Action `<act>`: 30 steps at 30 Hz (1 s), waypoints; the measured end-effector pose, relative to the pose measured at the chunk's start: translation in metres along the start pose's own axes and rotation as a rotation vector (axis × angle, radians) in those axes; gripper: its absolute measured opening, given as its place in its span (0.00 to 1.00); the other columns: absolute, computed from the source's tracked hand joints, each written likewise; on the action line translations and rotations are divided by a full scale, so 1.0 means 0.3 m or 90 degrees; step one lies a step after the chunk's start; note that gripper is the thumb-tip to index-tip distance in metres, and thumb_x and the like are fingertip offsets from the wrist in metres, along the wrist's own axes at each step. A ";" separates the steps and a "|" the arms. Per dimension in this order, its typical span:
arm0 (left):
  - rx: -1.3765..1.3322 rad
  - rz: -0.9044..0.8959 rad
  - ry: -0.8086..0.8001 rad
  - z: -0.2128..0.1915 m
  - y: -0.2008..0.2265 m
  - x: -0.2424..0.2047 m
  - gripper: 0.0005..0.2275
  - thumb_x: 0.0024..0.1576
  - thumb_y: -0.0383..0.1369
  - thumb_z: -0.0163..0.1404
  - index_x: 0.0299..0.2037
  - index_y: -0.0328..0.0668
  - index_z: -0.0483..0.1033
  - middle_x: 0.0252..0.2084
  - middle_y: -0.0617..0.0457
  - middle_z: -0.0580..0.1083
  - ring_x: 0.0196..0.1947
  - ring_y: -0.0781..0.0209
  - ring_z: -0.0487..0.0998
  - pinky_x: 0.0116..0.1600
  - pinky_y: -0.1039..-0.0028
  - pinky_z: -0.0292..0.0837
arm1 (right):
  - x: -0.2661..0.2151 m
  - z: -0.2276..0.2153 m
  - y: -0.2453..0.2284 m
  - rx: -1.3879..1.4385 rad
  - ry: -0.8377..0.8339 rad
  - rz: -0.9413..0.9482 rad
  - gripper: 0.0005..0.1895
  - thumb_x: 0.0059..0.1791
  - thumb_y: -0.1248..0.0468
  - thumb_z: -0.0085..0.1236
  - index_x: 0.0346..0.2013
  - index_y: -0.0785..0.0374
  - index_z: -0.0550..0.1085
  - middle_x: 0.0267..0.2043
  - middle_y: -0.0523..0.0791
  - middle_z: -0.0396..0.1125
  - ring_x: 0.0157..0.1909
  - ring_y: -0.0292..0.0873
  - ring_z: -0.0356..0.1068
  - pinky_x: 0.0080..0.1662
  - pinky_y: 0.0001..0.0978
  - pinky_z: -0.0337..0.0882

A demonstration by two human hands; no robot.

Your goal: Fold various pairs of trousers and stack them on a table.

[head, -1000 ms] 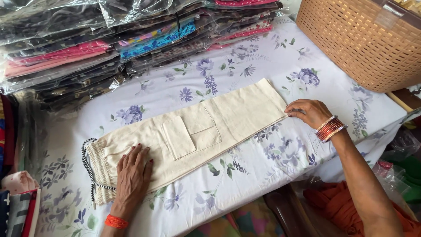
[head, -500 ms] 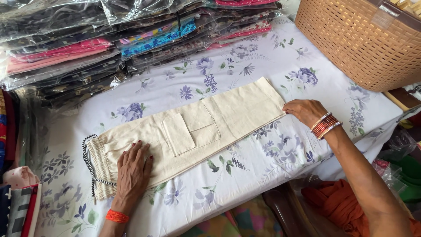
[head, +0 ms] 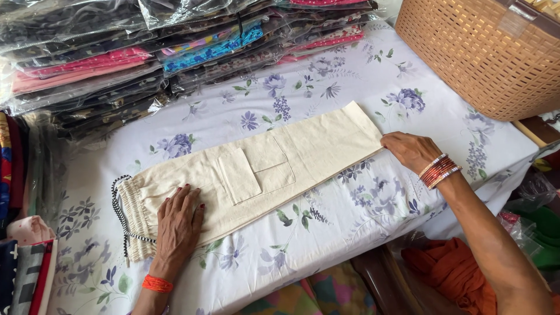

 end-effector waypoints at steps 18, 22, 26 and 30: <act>-0.006 -0.001 0.001 -0.008 0.006 0.002 0.19 0.62 0.38 0.44 0.62 0.39 0.69 0.67 0.40 0.67 0.71 0.44 0.62 0.72 0.54 0.51 | -0.030 0.027 -0.013 -0.013 0.020 0.035 0.08 0.50 0.65 0.58 0.44 0.59 0.78 0.57 0.44 0.72 0.53 0.48 0.75 0.48 0.41 0.79; -0.003 -0.005 0.005 -0.009 0.013 0.003 0.19 0.62 0.38 0.44 0.61 0.39 0.70 0.67 0.40 0.67 0.70 0.44 0.62 0.72 0.54 0.52 | 0.060 0.029 -0.086 -0.107 0.004 0.021 0.11 0.48 0.65 0.56 0.44 0.56 0.78 0.67 0.45 0.67 0.64 0.46 0.69 0.57 0.41 0.74; 0.002 -0.008 0.010 -0.014 0.009 -0.002 0.19 0.62 0.37 0.45 0.61 0.39 0.70 0.66 0.40 0.67 0.70 0.45 0.62 0.72 0.54 0.51 | 0.201 0.059 -0.296 0.061 0.096 -0.139 0.26 0.56 0.58 0.47 0.65 0.71 0.65 0.69 0.55 0.60 0.71 0.52 0.62 0.69 0.46 0.63; 0.006 -0.005 0.011 -0.014 0.012 0.003 0.19 0.62 0.37 0.45 0.61 0.39 0.70 0.67 0.40 0.67 0.70 0.45 0.62 0.72 0.54 0.51 | 0.306 0.142 -0.492 0.082 -0.019 -0.163 0.39 0.56 0.49 0.41 0.71 0.74 0.51 0.74 0.60 0.48 0.74 0.55 0.50 0.71 0.47 0.50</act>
Point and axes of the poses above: each hand's wrist, its own x-axis towards the middle knuckle, its own z-axis out of the palm, y = z × x, the point moved 5 cm from there along x, towards the middle knuckle
